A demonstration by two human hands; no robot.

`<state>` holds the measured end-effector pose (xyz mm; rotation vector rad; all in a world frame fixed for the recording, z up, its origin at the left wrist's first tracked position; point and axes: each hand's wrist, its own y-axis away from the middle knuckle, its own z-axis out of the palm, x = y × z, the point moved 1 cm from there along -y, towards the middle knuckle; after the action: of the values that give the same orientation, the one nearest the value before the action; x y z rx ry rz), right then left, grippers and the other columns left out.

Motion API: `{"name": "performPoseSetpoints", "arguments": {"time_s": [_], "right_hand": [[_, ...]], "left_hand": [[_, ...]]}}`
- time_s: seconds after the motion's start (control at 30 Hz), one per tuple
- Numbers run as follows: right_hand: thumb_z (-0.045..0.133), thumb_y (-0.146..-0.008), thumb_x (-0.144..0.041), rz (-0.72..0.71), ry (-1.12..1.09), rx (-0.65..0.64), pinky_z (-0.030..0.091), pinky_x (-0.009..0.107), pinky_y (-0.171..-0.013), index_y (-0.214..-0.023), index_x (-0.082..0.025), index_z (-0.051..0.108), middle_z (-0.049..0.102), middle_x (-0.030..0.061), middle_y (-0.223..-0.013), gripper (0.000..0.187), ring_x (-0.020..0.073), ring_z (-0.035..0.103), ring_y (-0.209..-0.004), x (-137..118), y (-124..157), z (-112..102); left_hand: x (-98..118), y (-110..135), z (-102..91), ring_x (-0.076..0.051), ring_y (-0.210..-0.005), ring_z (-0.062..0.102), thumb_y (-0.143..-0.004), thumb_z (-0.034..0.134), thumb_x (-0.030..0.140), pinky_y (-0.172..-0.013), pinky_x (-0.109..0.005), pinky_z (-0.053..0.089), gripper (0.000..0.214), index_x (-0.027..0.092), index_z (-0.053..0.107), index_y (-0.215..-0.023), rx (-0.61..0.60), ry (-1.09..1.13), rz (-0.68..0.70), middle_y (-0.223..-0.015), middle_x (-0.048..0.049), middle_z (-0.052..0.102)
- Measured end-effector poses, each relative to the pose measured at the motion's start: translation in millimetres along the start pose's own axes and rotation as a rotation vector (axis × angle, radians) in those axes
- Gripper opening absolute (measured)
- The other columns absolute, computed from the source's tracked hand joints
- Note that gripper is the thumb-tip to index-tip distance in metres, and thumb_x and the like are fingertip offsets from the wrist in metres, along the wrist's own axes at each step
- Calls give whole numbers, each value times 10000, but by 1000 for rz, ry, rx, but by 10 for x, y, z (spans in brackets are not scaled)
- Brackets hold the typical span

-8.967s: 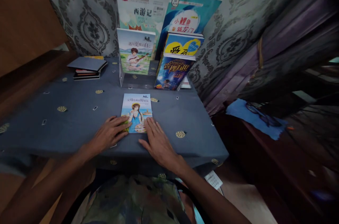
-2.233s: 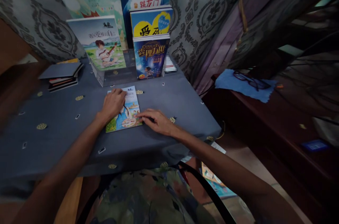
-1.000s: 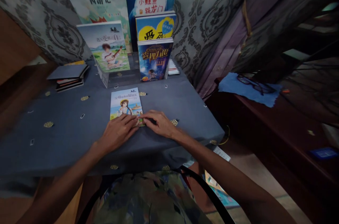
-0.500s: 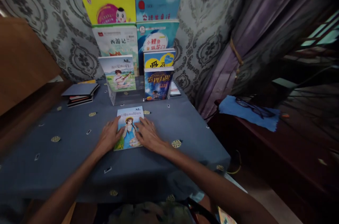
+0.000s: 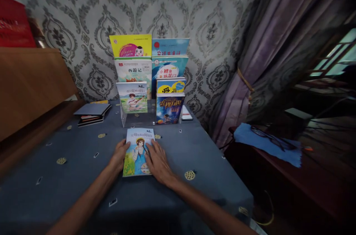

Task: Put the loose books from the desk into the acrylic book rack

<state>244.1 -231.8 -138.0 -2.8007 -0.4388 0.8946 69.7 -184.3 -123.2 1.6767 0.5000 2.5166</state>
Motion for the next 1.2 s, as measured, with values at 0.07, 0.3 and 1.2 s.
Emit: {"name": "performPoseSetpoints", "arguments": {"time_s": [0.07, 0.3, 1.2], "right_hand": [[392, -996, -327, 57, -54, 47, 371, 512, -1166, -1505, -102, 405, 340, 218, -1602, 557, 335, 339, -1484, 85, -54, 61], [318, -993, -369, 163, -447, 321, 570, 405, -832, -1319, -224, 564, 701, 121, -1084, 433, 266, 651, -1047, 372, -525, 122], [307, -1028, -390, -68, -657, 507, 455, 295, -707, -1083, -205, 514, 631, 44, -909, 283, 188, 584, -796, -106, -483, -107]], "left_hand": [[20, 40, 57, -211, -616, 735, -787, 703, 126, -603, -315, 619, 348, 150, 612, -1122, 59, 34, 2, -764, -54, 748], [233, 112, 223, -214, -829, 758, -840, 687, 255, -768, -341, 630, 379, 200, 617, -1208, -52, 83, 151, -1020, -68, 767], [209, -70, 52, -264, -910, 685, -677, 719, 715, -833, -361, 559, 616, 154, 727, -932, -45, -253, 597, -945, -82, 768]]}}
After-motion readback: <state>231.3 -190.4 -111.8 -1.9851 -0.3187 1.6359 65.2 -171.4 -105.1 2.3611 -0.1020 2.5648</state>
